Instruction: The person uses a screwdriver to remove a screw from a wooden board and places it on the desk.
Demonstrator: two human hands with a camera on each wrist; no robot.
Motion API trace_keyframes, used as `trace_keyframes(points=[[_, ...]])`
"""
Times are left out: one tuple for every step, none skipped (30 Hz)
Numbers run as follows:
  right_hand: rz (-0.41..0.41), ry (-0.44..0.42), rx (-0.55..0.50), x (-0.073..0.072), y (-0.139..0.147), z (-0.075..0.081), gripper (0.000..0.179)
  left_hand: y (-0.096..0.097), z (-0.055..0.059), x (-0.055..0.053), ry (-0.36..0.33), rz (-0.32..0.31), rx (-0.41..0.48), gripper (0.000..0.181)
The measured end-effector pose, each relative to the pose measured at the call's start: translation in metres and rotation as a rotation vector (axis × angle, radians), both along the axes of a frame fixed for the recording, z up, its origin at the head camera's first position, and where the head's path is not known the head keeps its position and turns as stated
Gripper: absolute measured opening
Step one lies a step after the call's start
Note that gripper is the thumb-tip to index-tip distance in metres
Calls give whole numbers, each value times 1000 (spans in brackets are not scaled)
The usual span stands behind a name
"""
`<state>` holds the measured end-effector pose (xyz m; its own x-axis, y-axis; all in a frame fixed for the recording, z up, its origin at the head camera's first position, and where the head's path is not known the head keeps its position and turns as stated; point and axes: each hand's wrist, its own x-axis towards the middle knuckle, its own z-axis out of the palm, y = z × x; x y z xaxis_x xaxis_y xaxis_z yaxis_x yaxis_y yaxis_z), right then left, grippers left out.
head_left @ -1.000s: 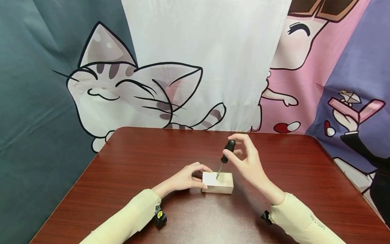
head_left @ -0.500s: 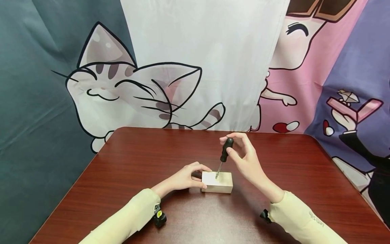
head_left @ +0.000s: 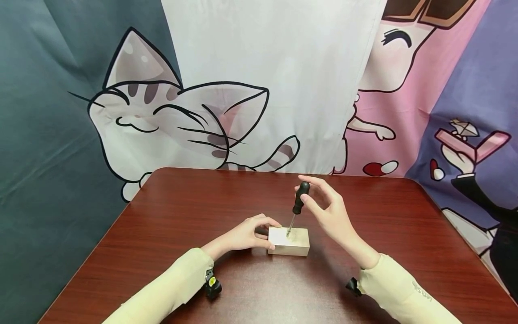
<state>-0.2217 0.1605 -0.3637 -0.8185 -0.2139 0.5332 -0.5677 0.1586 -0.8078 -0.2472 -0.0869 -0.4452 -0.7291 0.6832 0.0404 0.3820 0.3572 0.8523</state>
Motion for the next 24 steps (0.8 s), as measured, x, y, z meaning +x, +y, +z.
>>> trace_keyframes(points=[[10,1,-3,0,0,-1,41,0,0,0,0,-1,-3,52],[18,3,-5,0,0,-1,41,0,0,0,4,-4,-2,51],[25,3,-8,0,0,-2,40,0,-1,-1,6,-7,-3,51],[28,6,-9,-1,0,-3,39,1,-1,-1,4,-9,-3,51],[28,6,-12,-1,0,-4,37,1,-1,-1,0,-9,-5,51],[29,5,-17,0,-1,-4,36,1,-1,-1,1,-10,-5,51],[23,5,-21,0,-1,-4,35,1,-1,-1,0,-10,-4,51],[9,7,-22,0,-2,-5,35,1,-1,-1,-2,-11,-2,51],[-11,8,-23,0,-2,-5,35,1,-1,-1,-5,-11,-1,51],[-35,9,-21,1,-3,-5,35,1,-1,-1,-1,-12,2,51],[-56,10,-22,1,-3,-5,37,1,-1,-1,4,-14,6,51],[-76,11,-22,1,-3,-5,39,2,-1,-1,5,-15,7,51],[-96,10,-20,1,-3,-5,40,2,-1,-1,9,-16,10,51],[-110,9,-15,1,-3,-4,39,2,-1,-1,13,-17,13,51],[-114,7,-12,1,-3,-4,39,2,-2,-1,16,-15,17,51],[-110,5,-11,0,-3,-3,38,2,-2,0,17,-14,22,51],[-102,3,-8,0,-2,-2,37,2,-2,0,12,-10,22,51],[-91,0,-4,0,-2,-1,37,2,-2,0,9,-6,22,51],[-77,-1,2,0,-2,-1,36,2,-2,0,4,-1,22,51],[-65,-4,9,-1,-1,0,36,2,-2,1,-3,4,23,51],[-49,-6,12,-1,-1,0,36,2,-2,1,-7,9,24,51],[-33,-8,14,-1,-1,1,36,2,-2,1,-15,14,24,51],[-17,-10,15,-2,-1,1,36,1,-3,1,-18,19,24,51],[1,-11,15,-2,-1,1,37,1,-3,1,-19,22,26,51]])
